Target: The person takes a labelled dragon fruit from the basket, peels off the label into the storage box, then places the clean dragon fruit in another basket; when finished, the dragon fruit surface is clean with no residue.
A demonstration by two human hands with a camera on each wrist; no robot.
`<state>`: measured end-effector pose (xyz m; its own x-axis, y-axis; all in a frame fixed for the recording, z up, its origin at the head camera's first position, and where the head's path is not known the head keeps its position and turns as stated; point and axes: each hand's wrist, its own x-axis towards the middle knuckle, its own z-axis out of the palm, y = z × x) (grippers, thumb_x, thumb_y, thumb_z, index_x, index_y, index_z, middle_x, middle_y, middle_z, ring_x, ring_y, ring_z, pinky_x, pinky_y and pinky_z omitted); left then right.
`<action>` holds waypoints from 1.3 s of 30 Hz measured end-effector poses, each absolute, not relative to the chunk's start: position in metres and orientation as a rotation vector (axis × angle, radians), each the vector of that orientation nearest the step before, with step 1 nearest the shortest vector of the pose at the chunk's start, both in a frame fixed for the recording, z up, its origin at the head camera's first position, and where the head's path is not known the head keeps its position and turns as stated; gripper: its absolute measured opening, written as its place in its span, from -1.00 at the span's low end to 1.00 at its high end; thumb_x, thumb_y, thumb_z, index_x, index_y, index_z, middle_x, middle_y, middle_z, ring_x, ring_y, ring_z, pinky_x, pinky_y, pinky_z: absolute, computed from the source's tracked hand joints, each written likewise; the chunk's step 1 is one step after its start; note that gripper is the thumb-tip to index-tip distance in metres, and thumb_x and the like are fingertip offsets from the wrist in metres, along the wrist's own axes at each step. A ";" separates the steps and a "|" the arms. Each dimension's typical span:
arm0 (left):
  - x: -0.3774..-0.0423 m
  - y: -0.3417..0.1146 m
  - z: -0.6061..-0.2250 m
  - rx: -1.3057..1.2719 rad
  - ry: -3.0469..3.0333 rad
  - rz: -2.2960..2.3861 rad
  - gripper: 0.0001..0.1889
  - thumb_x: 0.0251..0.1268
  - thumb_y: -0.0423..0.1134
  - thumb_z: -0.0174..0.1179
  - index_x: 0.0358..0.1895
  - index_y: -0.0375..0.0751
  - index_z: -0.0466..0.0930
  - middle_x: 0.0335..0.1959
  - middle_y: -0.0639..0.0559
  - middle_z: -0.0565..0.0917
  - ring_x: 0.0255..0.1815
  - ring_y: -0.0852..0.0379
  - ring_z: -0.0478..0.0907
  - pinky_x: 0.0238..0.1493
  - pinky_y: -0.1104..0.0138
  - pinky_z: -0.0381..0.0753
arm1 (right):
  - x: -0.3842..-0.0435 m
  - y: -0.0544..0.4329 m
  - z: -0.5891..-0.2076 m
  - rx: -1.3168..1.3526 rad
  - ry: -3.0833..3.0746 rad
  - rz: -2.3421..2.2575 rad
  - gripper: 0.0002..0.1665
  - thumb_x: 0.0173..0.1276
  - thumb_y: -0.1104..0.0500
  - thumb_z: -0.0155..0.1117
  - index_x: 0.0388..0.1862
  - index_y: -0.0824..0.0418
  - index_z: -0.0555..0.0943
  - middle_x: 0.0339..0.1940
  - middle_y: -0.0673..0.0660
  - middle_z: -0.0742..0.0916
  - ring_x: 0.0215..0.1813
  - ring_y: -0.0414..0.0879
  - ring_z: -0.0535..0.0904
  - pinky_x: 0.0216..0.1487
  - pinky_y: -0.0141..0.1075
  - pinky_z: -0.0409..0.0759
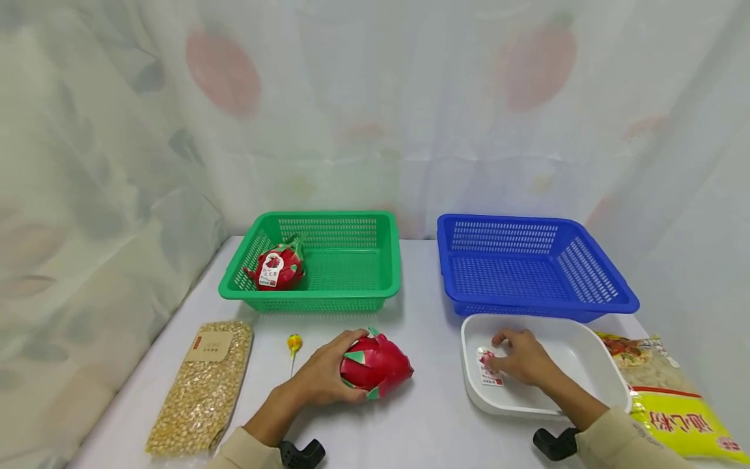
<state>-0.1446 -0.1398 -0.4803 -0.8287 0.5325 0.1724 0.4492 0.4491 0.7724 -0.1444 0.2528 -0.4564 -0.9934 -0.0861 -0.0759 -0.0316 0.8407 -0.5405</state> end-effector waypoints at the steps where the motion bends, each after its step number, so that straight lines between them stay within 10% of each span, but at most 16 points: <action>1: -0.145 -0.140 -0.481 0.886 2.589 1.339 -0.01 -0.33 -0.05 0.59 0.34 0.17 0.27 0.12 0.32 0.42 0.11 0.15 0.43 -0.19 0.37 0.59 | -0.143 0.254 -0.454 -0.088 2.920 -0.860 -0.48 0.01 -0.01 0.56 -0.15 0.25 0.59 -0.20 0.27 0.55 -0.13 0.16 0.47 -0.14 0.01 0.47; 8: -0.143 -0.139 -0.480 0.887 2.574 1.353 -0.03 -0.33 -0.04 0.58 0.33 0.21 0.27 0.13 0.32 0.42 0.10 0.15 0.44 -0.18 0.37 0.59 | -0.127 0.262 -0.418 -0.100 2.910 -0.947 -0.14 0.10 -0.25 0.44 0.18 0.31 0.49 0.02 0.41 0.52 -0.11 0.16 0.52 -0.27 -0.07 0.58; 30: -0.147 -0.140 -0.483 0.918 2.561 1.343 -0.03 -0.30 -0.04 0.58 0.34 0.17 0.26 0.14 0.25 0.43 0.10 0.10 0.44 -0.19 0.36 0.60 | -0.120 0.328 -0.329 -0.321 3.355 -1.074 -0.19 0.18 0.07 0.46 0.35 0.32 0.37 0.34 0.43 0.23 -0.10 0.32 0.37 -0.39 -0.08 0.43; 39: -0.145 -0.141 -0.484 0.883 2.571 1.342 -0.02 -0.29 -0.04 0.57 0.35 0.16 0.25 0.15 0.27 0.42 0.11 0.10 0.44 -0.19 0.37 0.59 | -0.145 0.376 -0.339 -0.169 3.391 -1.112 -0.10 0.25 0.06 0.33 0.47 0.33 0.19 0.49 0.41 0.02 0.28 0.55 0.06 0.04 0.47 0.21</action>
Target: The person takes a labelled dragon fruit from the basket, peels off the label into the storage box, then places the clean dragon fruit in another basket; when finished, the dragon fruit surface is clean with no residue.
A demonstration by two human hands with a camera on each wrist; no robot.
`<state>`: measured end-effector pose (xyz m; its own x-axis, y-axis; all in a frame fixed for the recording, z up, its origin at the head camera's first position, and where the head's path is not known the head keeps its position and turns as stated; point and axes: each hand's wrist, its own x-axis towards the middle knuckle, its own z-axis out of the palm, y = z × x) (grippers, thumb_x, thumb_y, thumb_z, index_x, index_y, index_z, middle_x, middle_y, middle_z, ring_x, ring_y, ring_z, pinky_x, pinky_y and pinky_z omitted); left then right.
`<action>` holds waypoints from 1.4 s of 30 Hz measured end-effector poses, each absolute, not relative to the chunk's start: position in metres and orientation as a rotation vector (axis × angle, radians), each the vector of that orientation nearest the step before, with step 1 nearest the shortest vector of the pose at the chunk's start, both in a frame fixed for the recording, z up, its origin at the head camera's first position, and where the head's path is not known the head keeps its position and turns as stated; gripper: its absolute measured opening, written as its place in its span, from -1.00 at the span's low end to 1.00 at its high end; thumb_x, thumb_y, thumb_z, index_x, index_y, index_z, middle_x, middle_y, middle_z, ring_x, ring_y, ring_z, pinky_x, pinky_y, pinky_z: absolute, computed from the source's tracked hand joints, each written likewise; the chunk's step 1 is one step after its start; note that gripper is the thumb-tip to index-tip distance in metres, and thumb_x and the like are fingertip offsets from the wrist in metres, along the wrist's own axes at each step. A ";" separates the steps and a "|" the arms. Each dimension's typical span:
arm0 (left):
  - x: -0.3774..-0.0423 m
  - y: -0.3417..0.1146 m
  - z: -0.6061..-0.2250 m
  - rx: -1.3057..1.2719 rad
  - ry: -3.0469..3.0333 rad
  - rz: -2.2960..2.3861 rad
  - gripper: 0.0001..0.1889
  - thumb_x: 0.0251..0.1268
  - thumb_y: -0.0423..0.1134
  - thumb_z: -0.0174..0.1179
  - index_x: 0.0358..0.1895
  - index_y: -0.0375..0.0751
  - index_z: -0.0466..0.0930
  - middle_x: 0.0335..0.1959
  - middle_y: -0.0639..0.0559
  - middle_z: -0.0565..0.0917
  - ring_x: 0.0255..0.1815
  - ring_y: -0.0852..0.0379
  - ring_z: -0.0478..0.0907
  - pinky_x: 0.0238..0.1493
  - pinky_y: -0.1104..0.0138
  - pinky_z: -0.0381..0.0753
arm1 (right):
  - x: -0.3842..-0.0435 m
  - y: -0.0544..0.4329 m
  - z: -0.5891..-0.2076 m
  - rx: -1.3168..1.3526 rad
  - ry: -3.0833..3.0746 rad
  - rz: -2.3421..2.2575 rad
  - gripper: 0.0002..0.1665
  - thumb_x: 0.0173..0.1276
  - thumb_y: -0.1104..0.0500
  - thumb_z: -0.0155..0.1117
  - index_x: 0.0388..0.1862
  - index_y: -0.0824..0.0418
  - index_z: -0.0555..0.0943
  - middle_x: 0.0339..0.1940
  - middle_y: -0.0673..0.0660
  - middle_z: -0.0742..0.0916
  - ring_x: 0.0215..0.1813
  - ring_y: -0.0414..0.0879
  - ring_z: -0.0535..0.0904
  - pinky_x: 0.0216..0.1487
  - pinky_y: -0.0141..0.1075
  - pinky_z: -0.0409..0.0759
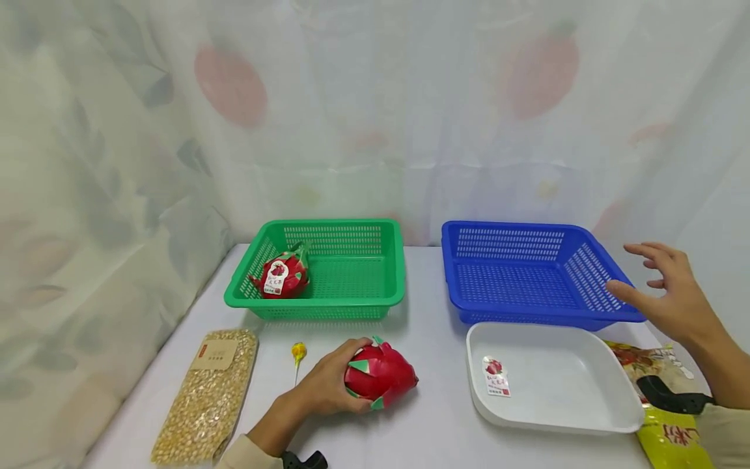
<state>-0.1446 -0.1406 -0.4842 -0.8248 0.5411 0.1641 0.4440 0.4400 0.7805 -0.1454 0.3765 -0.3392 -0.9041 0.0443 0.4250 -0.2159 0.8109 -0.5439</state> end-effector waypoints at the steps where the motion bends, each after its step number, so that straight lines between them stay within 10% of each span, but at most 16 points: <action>1: -0.144 -0.141 -0.484 0.885 2.574 1.341 -0.02 -0.28 -0.04 0.57 0.36 0.15 0.25 0.15 0.27 0.43 0.11 0.10 0.44 -0.19 0.36 0.60 | -0.148 0.383 -0.343 0.121 -2.585 0.862 -0.09 0.26 0.05 0.30 0.48 0.34 0.15 0.50 0.42 -0.02 0.32 0.57 0.00 0.07 0.49 0.14; 23: -0.147 -0.141 -0.483 0.875 2.576 1.306 0.00 -0.26 0.00 0.55 0.38 0.09 0.21 0.17 0.25 0.41 0.12 0.10 0.43 -0.18 0.38 0.59 | -0.181 0.449 -0.411 0.238 -2.950 0.976 0.02 0.37 -0.07 0.12 0.46 0.55 -0.10 0.46 0.43 -0.41 0.32 0.64 -0.46 -0.09 0.60 -0.15; 42: -0.155 -0.129 -0.453 0.991 2.590 1.258 0.00 -0.33 -0.01 0.58 0.36 -0.04 0.31 0.18 0.25 0.37 0.18 0.09 0.36 -0.17 0.36 0.59 | -0.184 0.445 -0.412 0.279 -2.976 1.051 0.11 0.35 0.00 0.23 0.45 0.58 -0.21 0.45 0.57 -0.23 0.19 0.71 0.07 -0.07 0.51 0.17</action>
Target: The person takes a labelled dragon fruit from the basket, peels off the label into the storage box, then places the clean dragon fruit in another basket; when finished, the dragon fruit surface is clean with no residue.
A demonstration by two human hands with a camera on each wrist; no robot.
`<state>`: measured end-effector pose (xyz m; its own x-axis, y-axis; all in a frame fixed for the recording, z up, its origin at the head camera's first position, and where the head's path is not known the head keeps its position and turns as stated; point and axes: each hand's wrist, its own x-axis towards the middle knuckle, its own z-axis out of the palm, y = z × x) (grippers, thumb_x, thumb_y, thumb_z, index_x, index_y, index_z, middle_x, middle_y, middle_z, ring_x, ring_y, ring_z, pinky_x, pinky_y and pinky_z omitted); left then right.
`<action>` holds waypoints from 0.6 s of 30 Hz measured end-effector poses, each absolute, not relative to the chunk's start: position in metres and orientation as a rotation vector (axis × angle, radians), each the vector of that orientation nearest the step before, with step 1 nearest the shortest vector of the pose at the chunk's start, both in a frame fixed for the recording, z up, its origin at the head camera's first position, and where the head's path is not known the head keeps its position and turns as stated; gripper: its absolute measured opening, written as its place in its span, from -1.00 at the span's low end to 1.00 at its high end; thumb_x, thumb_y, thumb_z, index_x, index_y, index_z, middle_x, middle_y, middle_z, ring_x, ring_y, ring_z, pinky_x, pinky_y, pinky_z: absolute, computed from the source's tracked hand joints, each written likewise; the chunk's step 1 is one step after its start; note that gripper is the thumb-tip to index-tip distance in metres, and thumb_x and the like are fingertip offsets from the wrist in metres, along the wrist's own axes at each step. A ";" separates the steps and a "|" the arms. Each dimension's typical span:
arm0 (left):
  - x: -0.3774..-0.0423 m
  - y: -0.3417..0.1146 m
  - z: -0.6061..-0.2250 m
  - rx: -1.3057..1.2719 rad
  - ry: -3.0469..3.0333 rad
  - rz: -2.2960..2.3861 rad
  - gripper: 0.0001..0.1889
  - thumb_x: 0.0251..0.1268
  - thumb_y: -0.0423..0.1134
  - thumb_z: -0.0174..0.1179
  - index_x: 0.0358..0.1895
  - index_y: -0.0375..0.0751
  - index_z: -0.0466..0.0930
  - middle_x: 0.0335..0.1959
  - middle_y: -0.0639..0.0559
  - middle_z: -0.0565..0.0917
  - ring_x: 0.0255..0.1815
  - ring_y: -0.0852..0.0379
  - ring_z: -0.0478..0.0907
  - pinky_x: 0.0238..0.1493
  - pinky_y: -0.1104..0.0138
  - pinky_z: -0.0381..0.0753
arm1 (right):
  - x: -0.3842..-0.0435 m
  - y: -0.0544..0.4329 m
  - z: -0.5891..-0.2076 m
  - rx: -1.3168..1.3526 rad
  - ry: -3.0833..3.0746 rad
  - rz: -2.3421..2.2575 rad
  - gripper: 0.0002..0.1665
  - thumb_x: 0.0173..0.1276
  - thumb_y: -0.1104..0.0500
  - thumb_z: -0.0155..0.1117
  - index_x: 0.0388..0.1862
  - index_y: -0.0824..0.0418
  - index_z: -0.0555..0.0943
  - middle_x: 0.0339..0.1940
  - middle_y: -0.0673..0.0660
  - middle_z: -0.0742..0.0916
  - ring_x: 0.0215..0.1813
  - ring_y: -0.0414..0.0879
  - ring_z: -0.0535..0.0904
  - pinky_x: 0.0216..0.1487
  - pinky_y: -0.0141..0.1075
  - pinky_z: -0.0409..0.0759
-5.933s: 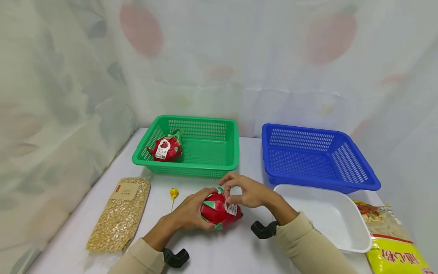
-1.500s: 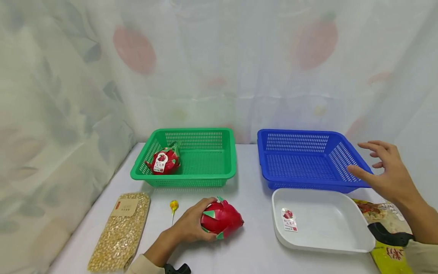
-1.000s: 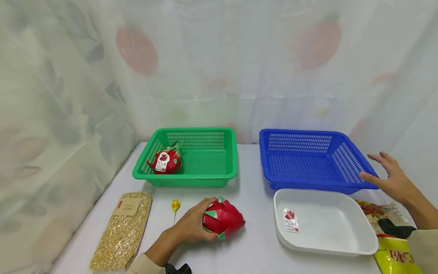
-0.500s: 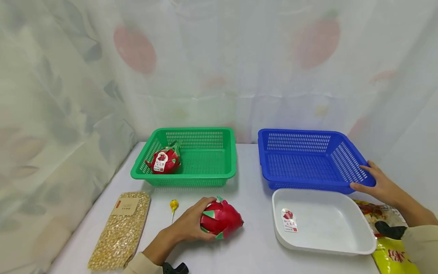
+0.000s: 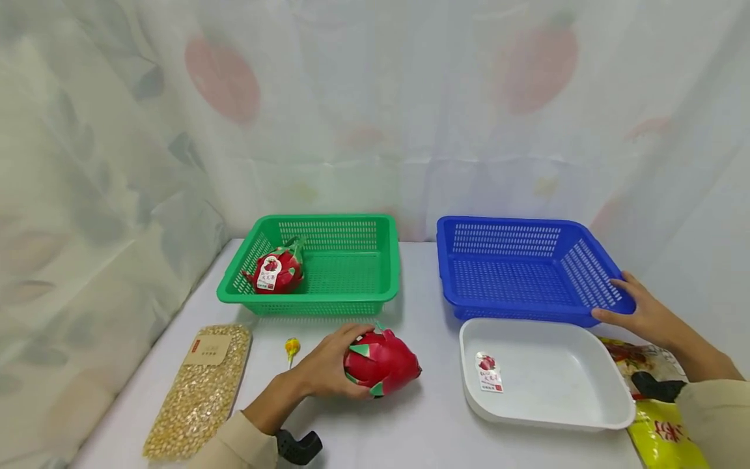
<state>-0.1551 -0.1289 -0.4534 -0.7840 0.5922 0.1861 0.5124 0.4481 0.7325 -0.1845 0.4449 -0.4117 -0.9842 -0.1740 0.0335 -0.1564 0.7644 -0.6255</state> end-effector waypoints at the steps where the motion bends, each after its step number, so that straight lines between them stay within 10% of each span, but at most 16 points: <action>1: -0.156 -0.126 -0.447 1.001 2.582 1.251 0.01 -0.33 -0.02 0.58 0.37 -0.04 0.30 0.18 0.24 0.37 0.18 0.08 0.36 -0.18 0.35 0.59 | -0.185 0.445 -0.411 -0.272 2.926 -1.034 0.11 0.35 0.00 0.23 0.45 0.58 -0.21 0.45 0.57 -0.23 0.19 0.71 0.07 -0.07 0.51 0.17; 18: -0.195 -0.073 -0.363 1.385 2.435 1.262 -0.09 -0.28 -0.12 0.56 0.28 -0.10 0.29 0.12 0.18 0.44 0.14 0.12 0.41 -0.18 0.36 0.62 | -0.182 0.442 -0.411 -0.291 2.936 -1.055 0.12 0.33 0.04 0.25 0.48 0.52 -0.23 0.40 0.63 -0.09 0.13 0.64 0.20 -0.07 0.46 0.27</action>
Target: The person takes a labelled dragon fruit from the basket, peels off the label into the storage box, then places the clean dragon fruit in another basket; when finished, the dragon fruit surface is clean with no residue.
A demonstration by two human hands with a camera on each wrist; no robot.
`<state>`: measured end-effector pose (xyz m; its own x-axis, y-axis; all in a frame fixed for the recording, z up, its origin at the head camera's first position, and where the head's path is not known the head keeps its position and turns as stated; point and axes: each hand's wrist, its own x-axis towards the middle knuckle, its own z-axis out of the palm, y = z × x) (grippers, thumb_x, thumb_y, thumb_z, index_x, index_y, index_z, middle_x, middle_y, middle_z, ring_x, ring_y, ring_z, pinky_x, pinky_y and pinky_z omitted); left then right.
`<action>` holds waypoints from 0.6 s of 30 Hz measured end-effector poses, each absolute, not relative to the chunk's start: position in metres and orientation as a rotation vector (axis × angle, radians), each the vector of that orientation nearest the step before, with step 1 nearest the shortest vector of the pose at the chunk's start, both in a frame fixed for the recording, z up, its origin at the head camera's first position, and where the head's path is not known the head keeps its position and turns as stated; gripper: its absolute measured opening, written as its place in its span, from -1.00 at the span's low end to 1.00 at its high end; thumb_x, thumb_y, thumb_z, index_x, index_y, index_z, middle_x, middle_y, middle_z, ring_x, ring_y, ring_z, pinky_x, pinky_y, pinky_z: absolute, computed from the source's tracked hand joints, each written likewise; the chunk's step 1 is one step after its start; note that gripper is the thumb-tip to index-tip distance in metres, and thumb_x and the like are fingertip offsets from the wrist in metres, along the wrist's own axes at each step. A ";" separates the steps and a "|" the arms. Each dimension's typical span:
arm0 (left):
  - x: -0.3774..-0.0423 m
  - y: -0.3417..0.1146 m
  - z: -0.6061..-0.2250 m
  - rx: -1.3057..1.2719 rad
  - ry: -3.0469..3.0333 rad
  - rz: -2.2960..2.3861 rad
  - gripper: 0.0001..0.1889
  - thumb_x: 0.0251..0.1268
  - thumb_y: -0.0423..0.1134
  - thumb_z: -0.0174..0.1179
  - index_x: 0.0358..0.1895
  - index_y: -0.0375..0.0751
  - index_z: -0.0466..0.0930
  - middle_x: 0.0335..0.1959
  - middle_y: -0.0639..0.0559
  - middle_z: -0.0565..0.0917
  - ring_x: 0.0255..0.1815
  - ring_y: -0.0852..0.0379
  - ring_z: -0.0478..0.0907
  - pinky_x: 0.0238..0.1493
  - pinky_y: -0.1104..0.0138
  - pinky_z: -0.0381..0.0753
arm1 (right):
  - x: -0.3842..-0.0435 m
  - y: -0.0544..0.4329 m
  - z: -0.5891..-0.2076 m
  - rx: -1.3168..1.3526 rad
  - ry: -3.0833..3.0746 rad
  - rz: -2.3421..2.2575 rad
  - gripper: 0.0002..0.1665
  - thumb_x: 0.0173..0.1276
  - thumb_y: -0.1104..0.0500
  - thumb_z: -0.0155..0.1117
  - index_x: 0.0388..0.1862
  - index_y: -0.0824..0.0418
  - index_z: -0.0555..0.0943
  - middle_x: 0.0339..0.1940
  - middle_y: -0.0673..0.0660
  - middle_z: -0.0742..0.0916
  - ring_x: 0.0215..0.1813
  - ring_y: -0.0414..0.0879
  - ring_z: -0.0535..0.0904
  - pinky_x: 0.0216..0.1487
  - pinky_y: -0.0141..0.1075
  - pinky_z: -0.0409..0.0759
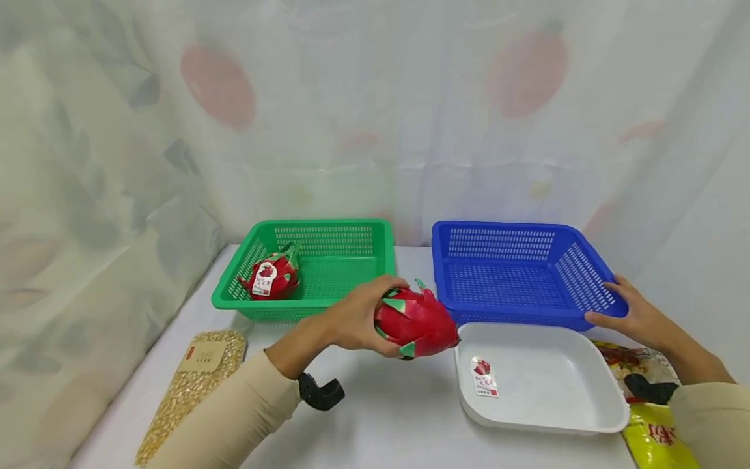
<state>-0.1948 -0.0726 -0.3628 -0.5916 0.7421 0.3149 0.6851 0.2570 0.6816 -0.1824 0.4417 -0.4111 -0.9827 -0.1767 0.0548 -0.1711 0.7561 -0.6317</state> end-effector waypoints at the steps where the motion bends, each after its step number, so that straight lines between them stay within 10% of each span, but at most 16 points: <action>1: -0.199 -0.069 -0.359 1.415 2.436 1.246 -0.10 -0.27 -0.11 0.56 0.27 -0.11 0.30 0.12 0.17 0.45 0.13 0.12 0.41 -0.17 0.36 0.61 | -0.183 0.442 -0.411 -0.286 2.936 -1.054 0.13 0.33 0.03 0.26 0.48 0.51 -0.24 0.40 0.63 -0.09 0.13 0.64 0.20 -0.07 0.46 0.27; 18: -0.270 0.013 -0.329 1.298 2.503 1.062 -0.12 -0.15 0.00 0.50 0.32 -0.12 0.28 0.10 0.11 0.46 0.05 0.18 0.44 -0.23 0.43 0.60 | -0.183 0.443 -0.415 -0.271 2.972 -1.060 0.13 0.31 0.03 0.29 0.45 0.59 -0.19 0.44 0.59 -0.16 0.14 0.66 0.17 -0.08 0.44 0.29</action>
<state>-0.2698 0.0125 -0.3295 -0.6222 0.7580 0.1957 0.6676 0.3832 0.6384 -0.1832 0.4433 -0.4152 -0.9850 -0.1523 0.0811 -0.1693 0.7612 -0.6260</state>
